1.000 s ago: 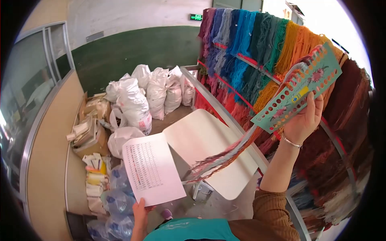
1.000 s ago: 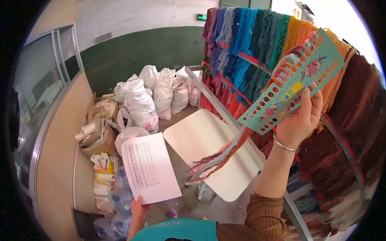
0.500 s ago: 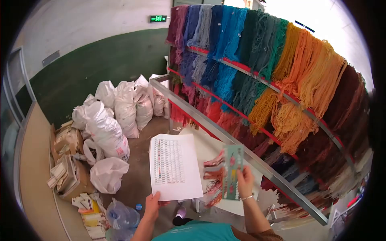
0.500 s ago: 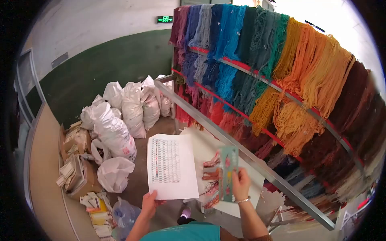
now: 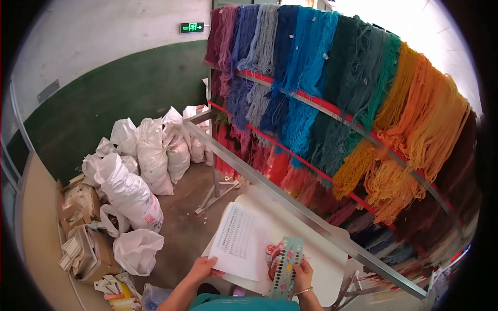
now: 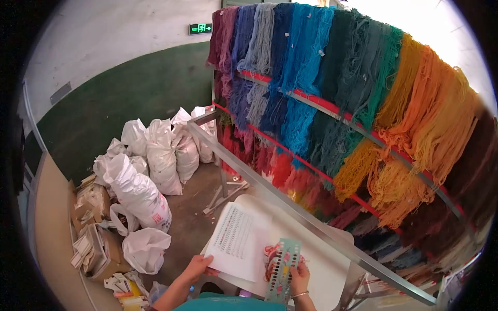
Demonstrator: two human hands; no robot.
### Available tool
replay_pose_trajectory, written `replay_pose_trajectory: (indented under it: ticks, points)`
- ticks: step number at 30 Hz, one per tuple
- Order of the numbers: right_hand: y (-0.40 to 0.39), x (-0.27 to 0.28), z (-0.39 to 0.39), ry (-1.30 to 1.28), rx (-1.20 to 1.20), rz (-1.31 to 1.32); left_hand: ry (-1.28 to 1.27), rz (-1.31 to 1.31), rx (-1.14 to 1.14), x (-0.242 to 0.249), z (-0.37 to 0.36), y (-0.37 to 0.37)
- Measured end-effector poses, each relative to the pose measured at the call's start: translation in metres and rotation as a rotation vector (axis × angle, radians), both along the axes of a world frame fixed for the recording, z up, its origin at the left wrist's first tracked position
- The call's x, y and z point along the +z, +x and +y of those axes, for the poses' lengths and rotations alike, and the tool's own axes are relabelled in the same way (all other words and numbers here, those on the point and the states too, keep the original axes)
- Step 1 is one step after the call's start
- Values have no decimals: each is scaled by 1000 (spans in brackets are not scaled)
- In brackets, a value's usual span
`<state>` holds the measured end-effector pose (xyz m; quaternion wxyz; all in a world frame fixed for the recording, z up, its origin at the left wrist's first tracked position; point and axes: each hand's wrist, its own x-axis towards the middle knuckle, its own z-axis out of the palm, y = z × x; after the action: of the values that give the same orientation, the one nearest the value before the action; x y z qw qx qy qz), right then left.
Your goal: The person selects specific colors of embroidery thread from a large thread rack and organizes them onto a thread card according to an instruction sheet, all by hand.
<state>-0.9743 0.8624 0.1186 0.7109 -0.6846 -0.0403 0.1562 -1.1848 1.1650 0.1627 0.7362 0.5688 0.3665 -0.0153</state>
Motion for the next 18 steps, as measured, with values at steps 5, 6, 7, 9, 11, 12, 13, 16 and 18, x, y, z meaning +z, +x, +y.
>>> replay_pose_trajectory:
  ticks: [5, 6, 7, 9, 11, 12, 13, 16, 18]
  points:
    - [-5, 5, 1, 319, -366, 240, 23, 54, -212, -1, 33, 34]
    - [-4, -2, 0, 347, -430, 230, 40, 91, -288, 0, 39, 40]
    - [-6, -3, 3, 374, -497, 217, 36, 92, -304, -3, 46, 46]
    - [-12, -1, 14, 400, -569, 227, 155, 138, -526, -9, 62, 60]
    - [-22, 4, 29, 416, -630, 264, 296, 181, -678, 4, 79, 75]
    - [-27, 9, 39, 455, -605, 249, 432, 223, -809, 10, 87, 81]
    - [-32, 5, 45, 478, -625, 193, 490, 237, -869, 9, 96, 86]
    - [-43, -4, 62, 419, -732, 97, 689, 191, -1015, -2, 120, 102]
    - [-49, 2, 76, 357, -789, 78, 711, 136, -966, 2, 130, 110]
